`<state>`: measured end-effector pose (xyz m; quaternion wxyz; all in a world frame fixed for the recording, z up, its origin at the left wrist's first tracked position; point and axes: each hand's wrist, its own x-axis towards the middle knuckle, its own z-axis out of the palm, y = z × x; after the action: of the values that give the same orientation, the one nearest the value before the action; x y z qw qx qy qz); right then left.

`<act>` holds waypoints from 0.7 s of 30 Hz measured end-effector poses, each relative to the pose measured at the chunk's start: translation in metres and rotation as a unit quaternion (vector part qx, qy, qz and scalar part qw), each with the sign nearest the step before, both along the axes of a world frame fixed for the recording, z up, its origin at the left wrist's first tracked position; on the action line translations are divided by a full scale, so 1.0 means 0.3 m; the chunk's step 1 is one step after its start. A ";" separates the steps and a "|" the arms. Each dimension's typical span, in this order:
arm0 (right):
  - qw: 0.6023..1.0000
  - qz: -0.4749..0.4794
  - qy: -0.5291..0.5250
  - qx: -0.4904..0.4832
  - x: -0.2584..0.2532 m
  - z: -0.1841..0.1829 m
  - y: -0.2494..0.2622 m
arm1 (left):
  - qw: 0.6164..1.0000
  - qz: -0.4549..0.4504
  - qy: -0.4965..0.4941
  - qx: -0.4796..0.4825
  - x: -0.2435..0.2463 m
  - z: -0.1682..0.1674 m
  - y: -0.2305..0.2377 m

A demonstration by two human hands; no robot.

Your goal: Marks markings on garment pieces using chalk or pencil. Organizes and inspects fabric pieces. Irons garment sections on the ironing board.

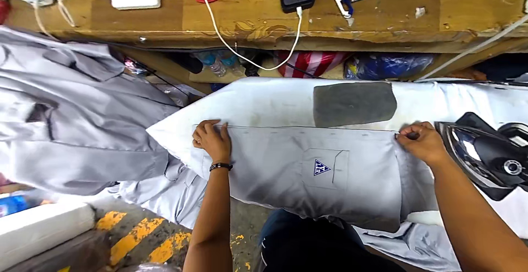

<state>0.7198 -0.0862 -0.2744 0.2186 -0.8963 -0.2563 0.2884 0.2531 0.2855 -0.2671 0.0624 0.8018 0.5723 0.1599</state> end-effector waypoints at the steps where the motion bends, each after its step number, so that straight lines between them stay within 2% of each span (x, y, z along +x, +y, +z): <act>1: 1.000 0.006 -0.004 0.003 0.003 -0.006 -0.003 | 0.999 0.035 -0.009 0.003 -0.035 0.012 0.017; 5: 0.999 0.025 -0.018 0.014 0.008 -0.014 -0.014 | 0.992 0.125 -0.029 0.003 -0.159 0.037 0.058; 8: 0.999 0.036 -0.020 0.018 0.008 -0.005 -0.014 | 0.979 0.187 -0.065 -0.039 -0.194 0.079 0.077; 12: 0.999 0.032 -0.018 0.028 0.014 -0.017 -0.015 | 0.978 0.168 -0.095 -0.077 -0.199 0.095 0.098; 21: 1.000 0.015 -0.009 0.017 0.010 -0.009 -0.015 | 0.983 0.142 -0.064 -0.096 -0.190 0.070 0.145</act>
<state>0.7229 -0.0906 -0.2771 0.2271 -0.8910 -0.2769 0.2791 0.1961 0.3289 -0.2460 0.1522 0.6906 0.6879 0.1631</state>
